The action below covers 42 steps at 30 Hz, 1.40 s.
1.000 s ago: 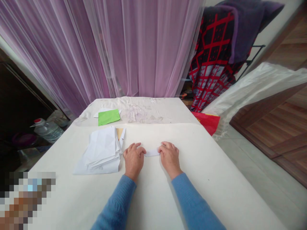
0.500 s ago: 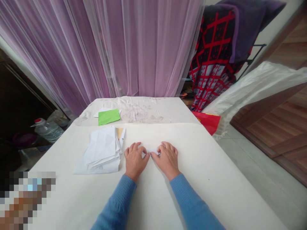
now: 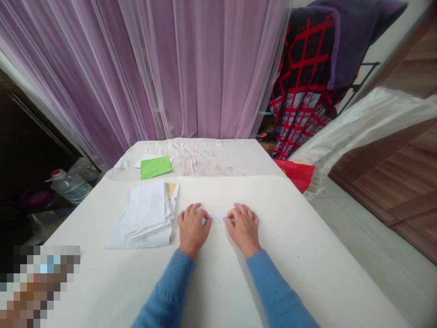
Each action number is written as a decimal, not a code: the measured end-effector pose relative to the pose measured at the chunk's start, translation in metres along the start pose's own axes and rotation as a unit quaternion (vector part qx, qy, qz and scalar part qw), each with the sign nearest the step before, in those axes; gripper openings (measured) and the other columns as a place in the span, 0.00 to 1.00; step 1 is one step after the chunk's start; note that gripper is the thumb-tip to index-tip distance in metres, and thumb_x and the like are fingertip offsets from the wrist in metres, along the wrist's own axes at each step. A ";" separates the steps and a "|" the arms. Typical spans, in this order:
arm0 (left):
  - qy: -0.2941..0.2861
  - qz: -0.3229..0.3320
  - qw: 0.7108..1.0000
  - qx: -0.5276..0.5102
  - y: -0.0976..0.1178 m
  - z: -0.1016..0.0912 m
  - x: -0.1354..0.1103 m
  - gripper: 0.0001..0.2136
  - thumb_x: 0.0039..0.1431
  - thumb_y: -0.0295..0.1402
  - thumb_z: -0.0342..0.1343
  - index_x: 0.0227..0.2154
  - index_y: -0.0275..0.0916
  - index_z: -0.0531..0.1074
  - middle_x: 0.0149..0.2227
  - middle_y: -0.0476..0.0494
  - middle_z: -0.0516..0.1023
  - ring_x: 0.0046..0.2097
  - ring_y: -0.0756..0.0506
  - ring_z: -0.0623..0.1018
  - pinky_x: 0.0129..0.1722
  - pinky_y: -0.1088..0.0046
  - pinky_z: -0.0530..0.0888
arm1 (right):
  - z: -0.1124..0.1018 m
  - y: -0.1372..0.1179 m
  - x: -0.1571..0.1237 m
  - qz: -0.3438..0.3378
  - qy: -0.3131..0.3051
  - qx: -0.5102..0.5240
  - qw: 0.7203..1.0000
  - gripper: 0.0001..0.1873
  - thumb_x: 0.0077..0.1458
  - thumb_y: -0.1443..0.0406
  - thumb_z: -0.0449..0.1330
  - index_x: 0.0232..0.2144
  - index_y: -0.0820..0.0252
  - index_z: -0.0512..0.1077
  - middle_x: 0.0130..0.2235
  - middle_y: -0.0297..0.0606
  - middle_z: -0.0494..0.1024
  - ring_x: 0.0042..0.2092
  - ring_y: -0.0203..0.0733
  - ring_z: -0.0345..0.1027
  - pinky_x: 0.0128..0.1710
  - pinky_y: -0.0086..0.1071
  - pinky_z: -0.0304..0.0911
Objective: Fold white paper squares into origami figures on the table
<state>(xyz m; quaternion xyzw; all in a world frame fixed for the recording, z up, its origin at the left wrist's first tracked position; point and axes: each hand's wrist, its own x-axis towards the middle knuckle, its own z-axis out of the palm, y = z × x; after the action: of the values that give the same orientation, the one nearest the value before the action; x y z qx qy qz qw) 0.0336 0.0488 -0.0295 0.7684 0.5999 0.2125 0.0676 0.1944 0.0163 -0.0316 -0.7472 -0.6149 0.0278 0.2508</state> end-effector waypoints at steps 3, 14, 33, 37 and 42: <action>-0.003 -0.005 1.000 0.001 0.002 0.000 0.000 0.03 0.58 0.34 0.56 0.32 0.45 0.74 0.56 0.44 0.72 0.61 0.38 0.65 0.58 0.50 0.59 | -0.001 0.002 0.000 0.004 -0.008 -0.003 1.000 0.02 0.55 0.63 0.60 0.31 0.53 0.72 0.56 0.39 0.71 0.60 0.50 0.56 0.58 0.50 0.47; 0.025 -0.046 0.998 0.042 0.025 0.005 0.012 0.12 0.58 0.43 0.57 0.26 0.40 0.72 0.49 0.38 0.73 0.55 0.37 0.68 0.59 0.45 0.54 | -0.001 0.000 0.000 0.002 -0.014 -0.005 1.000 0.04 0.56 0.63 0.58 0.31 0.54 0.73 0.56 0.41 0.70 0.61 0.50 0.56 0.59 0.51 0.47; -0.028 -0.009 1.000 -0.005 -0.003 -0.005 -0.001 0.06 0.57 0.35 0.58 0.37 0.43 0.68 0.57 0.40 0.69 0.62 0.39 0.65 0.60 0.43 0.56 | 0.005 -0.006 -0.001 -0.011 0.025 -0.004 1.000 0.09 0.54 0.58 0.61 0.31 0.57 0.71 0.53 0.44 0.71 0.59 0.52 0.57 0.57 0.51 0.45; -0.014 -0.019 1.000 -0.004 0.000 -0.003 0.000 0.08 0.56 0.38 0.59 0.36 0.42 0.69 0.56 0.40 0.70 0.61 0.38 0.66 0.60 0.43 0.56 | 0.007 -0.014 0.000 -0.006 0.045 -0.004 0.999 0.14 0.52 0.53 0.62 0.31 0.58 0.70 0.47 0.44 0.72 0.56 0.52 0.59 0.56 0.50 0.46; -0.029 -0.033 0.999 -0.018 -0.003 -0.004 0.003 0.07 0.56 0.35 0.59 0.37 0.42 0.69 0.57 0.41 0.70 0.61 0.40 0.66 0.61 0.46 0.55 | 0.005 -0.011 0.004 -0.001 0.025 0.011 1.000 0.11 0.53 0.58 0.62 0.35 0.58 0.71 0.48 0.43 0.73 0.55 0.51 0.60 0.56 0.48 0.47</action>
<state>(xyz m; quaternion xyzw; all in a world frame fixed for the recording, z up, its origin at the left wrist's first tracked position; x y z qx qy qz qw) 0.0301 0.0516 -0.0259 0.7526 0.6188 0.1986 0.1063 0.1839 0.0228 -0.0308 -0.7442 -0.6088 0.0153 0.2744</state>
